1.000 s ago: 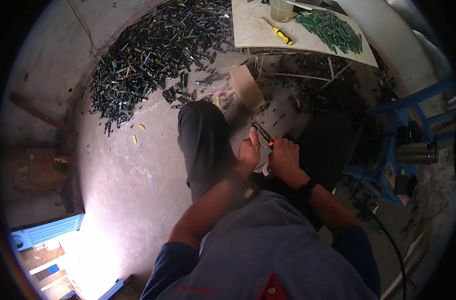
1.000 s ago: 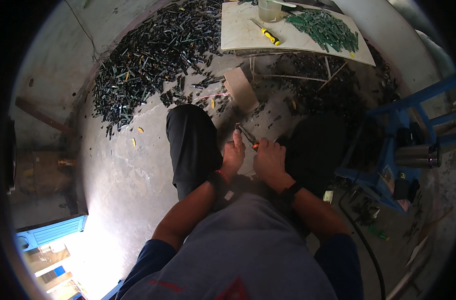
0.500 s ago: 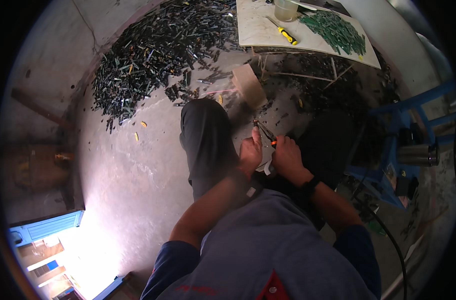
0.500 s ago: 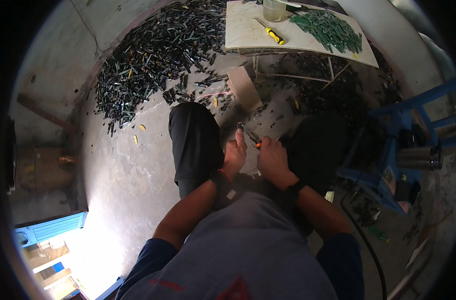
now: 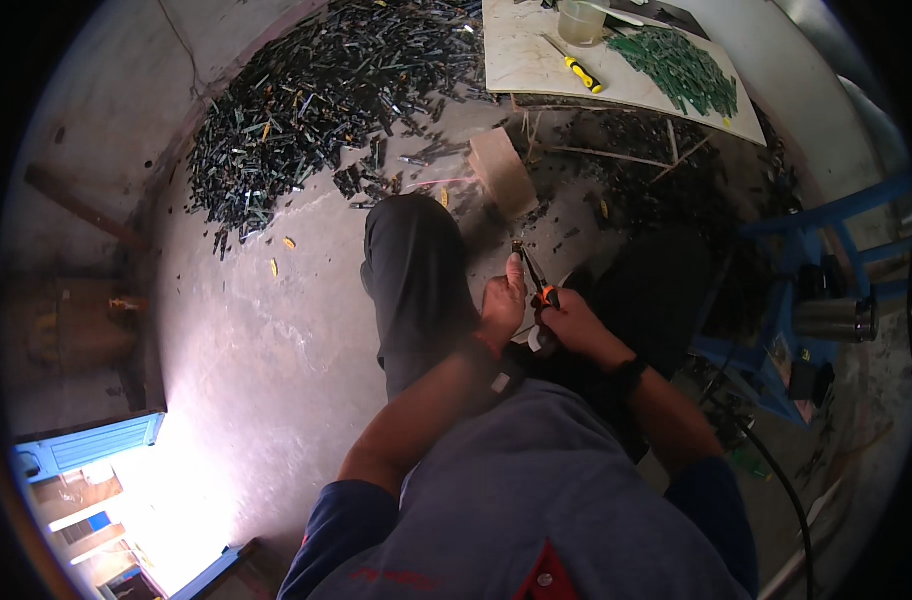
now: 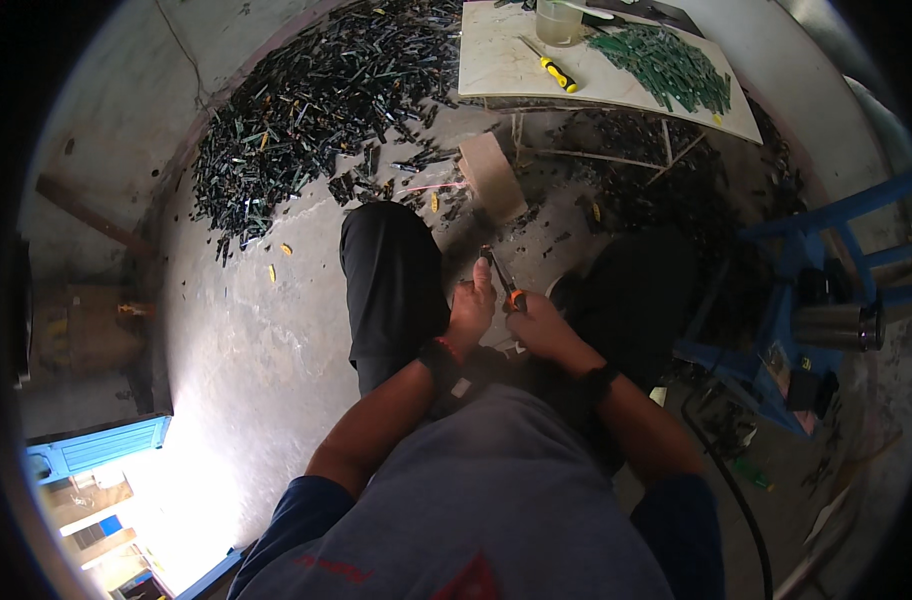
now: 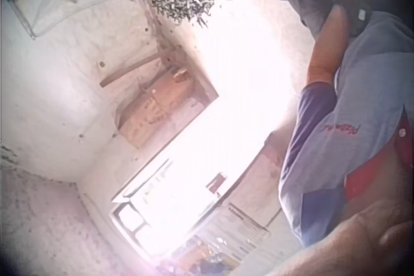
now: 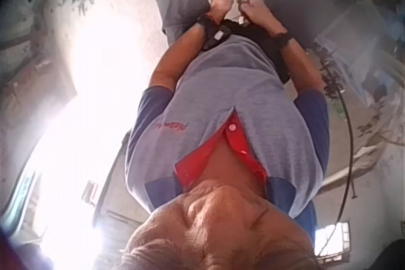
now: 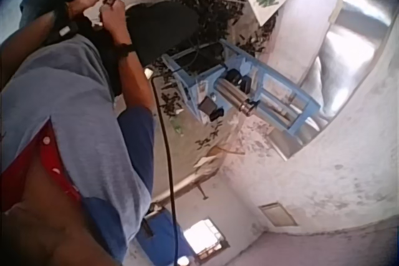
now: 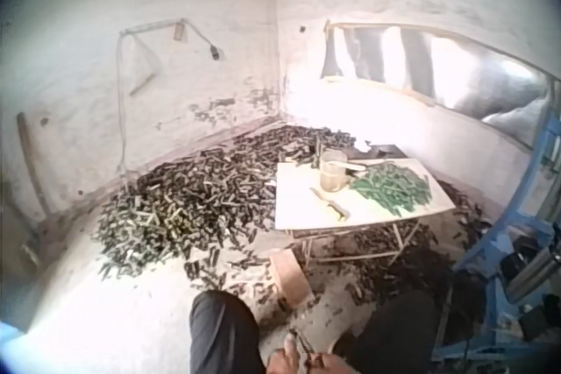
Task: The person is sitting on the floor and using pliers to strip components from small electronic parts. The person holds the parts with one hand and uses the pliers with the other to remove pieces, which fall onto the floor.
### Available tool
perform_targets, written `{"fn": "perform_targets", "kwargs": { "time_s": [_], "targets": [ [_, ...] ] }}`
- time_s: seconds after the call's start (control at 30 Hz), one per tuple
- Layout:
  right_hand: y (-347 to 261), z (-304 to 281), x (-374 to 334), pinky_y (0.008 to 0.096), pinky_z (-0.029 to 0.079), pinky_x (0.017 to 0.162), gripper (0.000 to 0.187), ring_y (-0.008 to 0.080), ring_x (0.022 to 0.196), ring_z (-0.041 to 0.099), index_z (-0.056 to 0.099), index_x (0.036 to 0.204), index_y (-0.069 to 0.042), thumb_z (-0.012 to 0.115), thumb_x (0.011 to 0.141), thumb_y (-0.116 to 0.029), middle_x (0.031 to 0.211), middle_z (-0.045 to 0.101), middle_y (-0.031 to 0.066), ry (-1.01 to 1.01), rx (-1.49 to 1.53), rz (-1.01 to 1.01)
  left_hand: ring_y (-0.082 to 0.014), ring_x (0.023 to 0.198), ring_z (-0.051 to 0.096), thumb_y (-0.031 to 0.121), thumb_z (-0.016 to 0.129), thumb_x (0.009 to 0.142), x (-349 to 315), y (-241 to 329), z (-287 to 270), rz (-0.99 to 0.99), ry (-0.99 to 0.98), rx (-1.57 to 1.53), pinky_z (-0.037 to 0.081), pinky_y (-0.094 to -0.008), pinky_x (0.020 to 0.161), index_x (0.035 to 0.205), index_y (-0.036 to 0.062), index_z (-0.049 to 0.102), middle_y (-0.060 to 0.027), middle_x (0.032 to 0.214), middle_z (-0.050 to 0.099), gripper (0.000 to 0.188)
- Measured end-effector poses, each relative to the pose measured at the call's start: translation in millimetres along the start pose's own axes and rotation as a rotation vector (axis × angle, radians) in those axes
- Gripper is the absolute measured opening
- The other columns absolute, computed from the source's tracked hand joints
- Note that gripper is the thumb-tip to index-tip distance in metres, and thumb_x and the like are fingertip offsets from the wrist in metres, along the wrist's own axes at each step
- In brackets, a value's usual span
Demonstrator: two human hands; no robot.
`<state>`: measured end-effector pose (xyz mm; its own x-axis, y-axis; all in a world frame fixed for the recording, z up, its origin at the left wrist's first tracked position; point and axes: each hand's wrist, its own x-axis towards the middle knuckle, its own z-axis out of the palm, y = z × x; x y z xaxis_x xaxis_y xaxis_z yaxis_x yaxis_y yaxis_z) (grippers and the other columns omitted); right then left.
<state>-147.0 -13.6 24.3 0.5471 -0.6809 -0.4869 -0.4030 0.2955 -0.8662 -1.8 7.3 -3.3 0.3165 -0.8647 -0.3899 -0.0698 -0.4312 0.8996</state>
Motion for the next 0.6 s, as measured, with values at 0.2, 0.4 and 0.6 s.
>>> {"fn": "perform_targets", "kwargs": {
  "time_s": [0.2, 0.4, 0.6],
  "targets": [
    [-25.8, -13.8, -18.4, 0.0281, 0.051, 0.067, 0.025, 0.0164, 0.072, 0.063, 0.058, 0.1, 0.004, 0.05, 0.078, -0.007, 0.082, 0.065, 0.0095, -0.19, 0.478, 0.141, -0.0095, 0.04, 0.027, 0.065, 0.036, 0.09, 2.0, 1.8, -6.6, -0.323, -0.218, -0.462, 0.021, -0.0286, 0.038, 0.053, 0.0141, 0.032, 0.0041, 0.048, 0.03, 0.063],
    [-35.3, -21.7, -28.4, 0.0259, 0.051, 0.064, 0.027, 0.0161, 0.067, 0.063, 0.06, 0.099, 0.005, 0.049, 0.079, -0.009, 0.086, 0.067, 0.0131, -0.263, 0.494, 0.118, -0.0085, 0.037, 0.028, 0.07, 0.037, 0.086, -6.3, 15.6, -15.5, -0.431, -0.394, -0.539, 0.019, -0.025, 0.036, 0.053, 0.0172, 0.027, 0.0044, 0.047, 0.026, 0.063],
    [-35.5, -29.0, -26.8, 0.0224, 0.042, 0.05, 0.029, 0.0115, 0.056, 0.056, 0.065, 0.09, 0.002, 0.048, 0.078, -0.017, 0.079, 0.068, 0.0117, -0.3, 0.304, 0.089, -0.007, 0.039, 0.019, 0.068, 0.035, 0.088, -5.7, 12.9, -16.3, -0.439, -0.457, -0.532, 0.013, -0.026, 0.038, 0.055, 0.0183, 0.026, 0.0058, 0.048, 0.023, 0.06]
  ]
}}
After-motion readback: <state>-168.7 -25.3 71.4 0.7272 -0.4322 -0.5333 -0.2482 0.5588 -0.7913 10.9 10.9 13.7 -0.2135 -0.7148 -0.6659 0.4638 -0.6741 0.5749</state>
